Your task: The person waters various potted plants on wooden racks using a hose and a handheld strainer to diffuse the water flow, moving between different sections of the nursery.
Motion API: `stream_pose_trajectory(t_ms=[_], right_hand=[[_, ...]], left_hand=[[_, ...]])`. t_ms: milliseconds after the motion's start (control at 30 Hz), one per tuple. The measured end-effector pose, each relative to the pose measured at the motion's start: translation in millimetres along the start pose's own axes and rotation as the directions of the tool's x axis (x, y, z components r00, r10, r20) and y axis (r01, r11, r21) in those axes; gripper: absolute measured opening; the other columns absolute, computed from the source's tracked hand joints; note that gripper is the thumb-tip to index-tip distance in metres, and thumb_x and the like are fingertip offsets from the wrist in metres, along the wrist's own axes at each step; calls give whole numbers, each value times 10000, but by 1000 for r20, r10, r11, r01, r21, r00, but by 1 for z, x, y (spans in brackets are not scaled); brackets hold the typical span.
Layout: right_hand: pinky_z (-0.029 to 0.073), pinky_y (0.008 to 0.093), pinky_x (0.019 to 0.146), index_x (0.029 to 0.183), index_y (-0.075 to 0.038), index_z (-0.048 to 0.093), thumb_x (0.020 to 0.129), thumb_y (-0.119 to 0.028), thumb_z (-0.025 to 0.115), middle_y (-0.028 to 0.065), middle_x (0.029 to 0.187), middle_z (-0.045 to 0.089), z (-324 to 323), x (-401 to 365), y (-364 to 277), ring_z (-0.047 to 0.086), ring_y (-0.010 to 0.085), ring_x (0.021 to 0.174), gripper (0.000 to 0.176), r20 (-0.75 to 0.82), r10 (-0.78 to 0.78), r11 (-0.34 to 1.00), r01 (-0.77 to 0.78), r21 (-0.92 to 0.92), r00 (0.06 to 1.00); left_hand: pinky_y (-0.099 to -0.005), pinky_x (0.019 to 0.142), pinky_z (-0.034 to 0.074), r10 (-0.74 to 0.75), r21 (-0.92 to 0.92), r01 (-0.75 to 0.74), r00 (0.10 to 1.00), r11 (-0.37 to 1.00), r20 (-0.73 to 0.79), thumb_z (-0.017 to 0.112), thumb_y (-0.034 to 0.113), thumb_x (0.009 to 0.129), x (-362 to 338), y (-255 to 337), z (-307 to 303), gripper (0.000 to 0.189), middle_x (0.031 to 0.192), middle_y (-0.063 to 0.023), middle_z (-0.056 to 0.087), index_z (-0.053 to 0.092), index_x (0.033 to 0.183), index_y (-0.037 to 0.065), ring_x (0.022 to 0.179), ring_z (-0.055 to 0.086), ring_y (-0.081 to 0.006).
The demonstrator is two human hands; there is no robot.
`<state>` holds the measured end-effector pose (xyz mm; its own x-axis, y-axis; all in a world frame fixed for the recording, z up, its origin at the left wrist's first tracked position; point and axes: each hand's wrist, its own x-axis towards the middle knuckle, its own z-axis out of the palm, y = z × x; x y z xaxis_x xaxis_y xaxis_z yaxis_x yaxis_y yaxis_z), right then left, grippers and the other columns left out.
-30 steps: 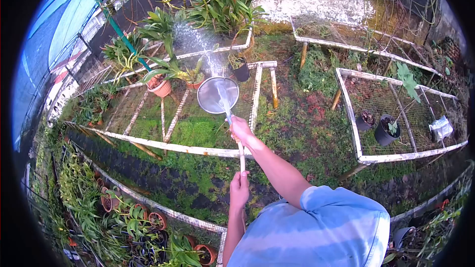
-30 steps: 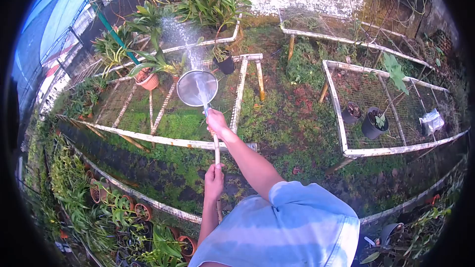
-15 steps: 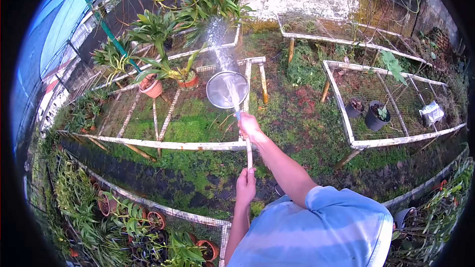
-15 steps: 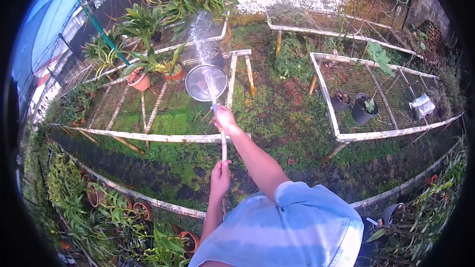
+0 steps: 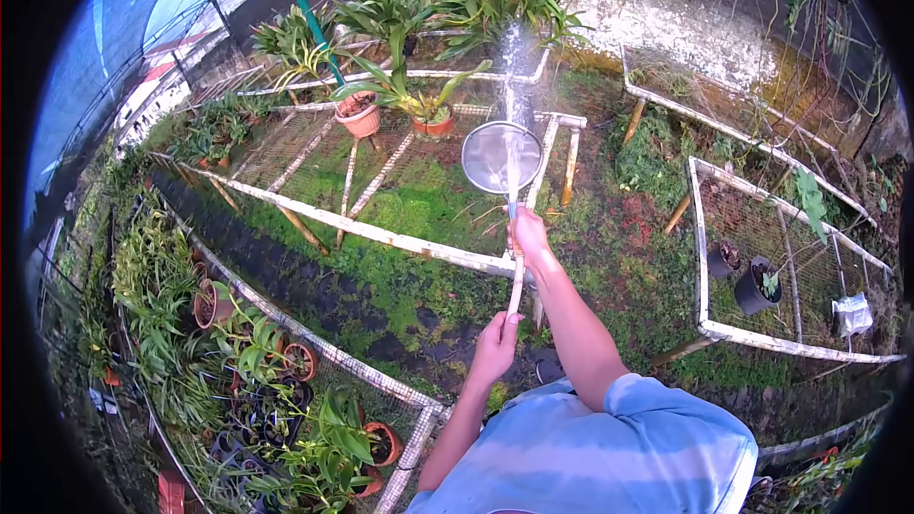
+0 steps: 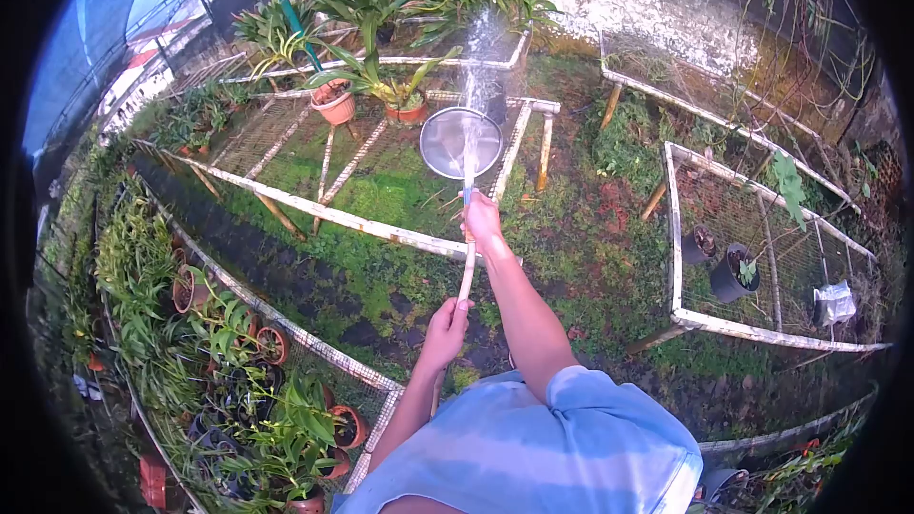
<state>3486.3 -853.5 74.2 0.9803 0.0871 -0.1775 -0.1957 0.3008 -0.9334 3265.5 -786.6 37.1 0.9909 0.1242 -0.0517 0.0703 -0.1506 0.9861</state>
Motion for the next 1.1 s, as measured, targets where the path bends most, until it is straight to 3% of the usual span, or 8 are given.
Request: stream_pose_trajectory(t_ms=[267, 367, 467, 567, 667, 867, 967, 1100], right_hand=[[371, 272, 406, 1117, -76, 607, 1003, -311, 369, 8, 645, 459, 58, 9, -6, 417, 107, 455, 353, 193, 111, 988, -87, -127, 975], [382, 273, 412, 1087, -79, 627, 1018, -338, 369, 10, 645, 467, 82, 11, -7, 428, 106, 458, 372, 255, 110, 987, -74, -146, 961], [381, 271, 412, 1082, -77, 627, 1022, -334, 364, 10, 646, 468, 96, 10, -1, 431, 104, 460, 372, 317, 151, 978, -95, -186, 936], [379, 269, 410, 1092, -76, 627, 1026, -332, 359, 9, 644, 471, 103, 14, 6, 431, 107, 453, 376, 343, 190, 973, -129, -193, 920], [369, 273, 394, 1095, -87, 629, 1023, -336, 367, 11, 630, 467, 102, 28, 23, 422, 113, 432, 369, 285, 157, 983, -120, -142, 945], [378, 281, 416, 1123, -76, 597, 1000, -316, 363, 16, 664, 465, 84, 21, 0, 424, 115, 461, 357, 248, 159, 981, -125, -146, 956], [382, 276, 402, 1093, -83, 617, 1023, -347, 358, 9, 638, 456, 69, 19, 6, 421, 114, 439, 376, 182, 114, 990, -97, -105, 977], [385, 264, 401, 1079, -81, 624, 1034, -369, 356, 1, 637, 438, 52, 0, -4, 420, 107, 440, 396, 169, 83, 994, -69, -84, 982]], left_hand=[[-319, 545, 381, 36, 24, -32, 986, 999, -160, 466, 262, 1014, 2, 8, -21, 278, 654, -37, 475, 595, 1036, 16, 585, 445, -121], [-238, 510, 344, 58, 17, -55, 975, 998, -216, 462, 255, 1021, 8, 2, -27, 249, 665, 49, 441, 595, 1042, 46, 574, 402, -50], [-316, 552, 383, -1, -52, -11, 972, 999, -236, 467, 259, 1013, 5, 9, -32, 276, 668, -38, 485, 587, 1035, 12, 595, 446, -118], [-232, 501, 339, 47, -49, -62, 965, 997, -257, 462, 269, 1023, 7, -3, -31, 260, 664, 47, 447, 592, 1049, 46, 571, 401, -46], [-234, 501, 338, -9, -22, 3, 962, 1000, -274, 467, 273, 1021, 9, 0, -38, 264, 663, 47, 443, 594, 1058, 45, 572, 401, -44], [-242, 503, 333, -22, 37, 30, 978, 999, -206, 475, 282, 1017, 13, 8, -38, 274, 668, 52, 437, 601, 1076, 45, 576, 397, -46], [-233, 506, 333, 1, -36, -6, 991, 999, -136, 481, 275, 1016, 12, 3, -35, 266, 676, 62, 435, 595, 1093, 47, 577, 390, -42], [-203, 519, 335, -74, -209, 85, 996, 974, 57, 478, 246, 1019, -1, -7, -32, 239, 695, 72, 426, 569, 1143, 63, 595, 391, -30]])
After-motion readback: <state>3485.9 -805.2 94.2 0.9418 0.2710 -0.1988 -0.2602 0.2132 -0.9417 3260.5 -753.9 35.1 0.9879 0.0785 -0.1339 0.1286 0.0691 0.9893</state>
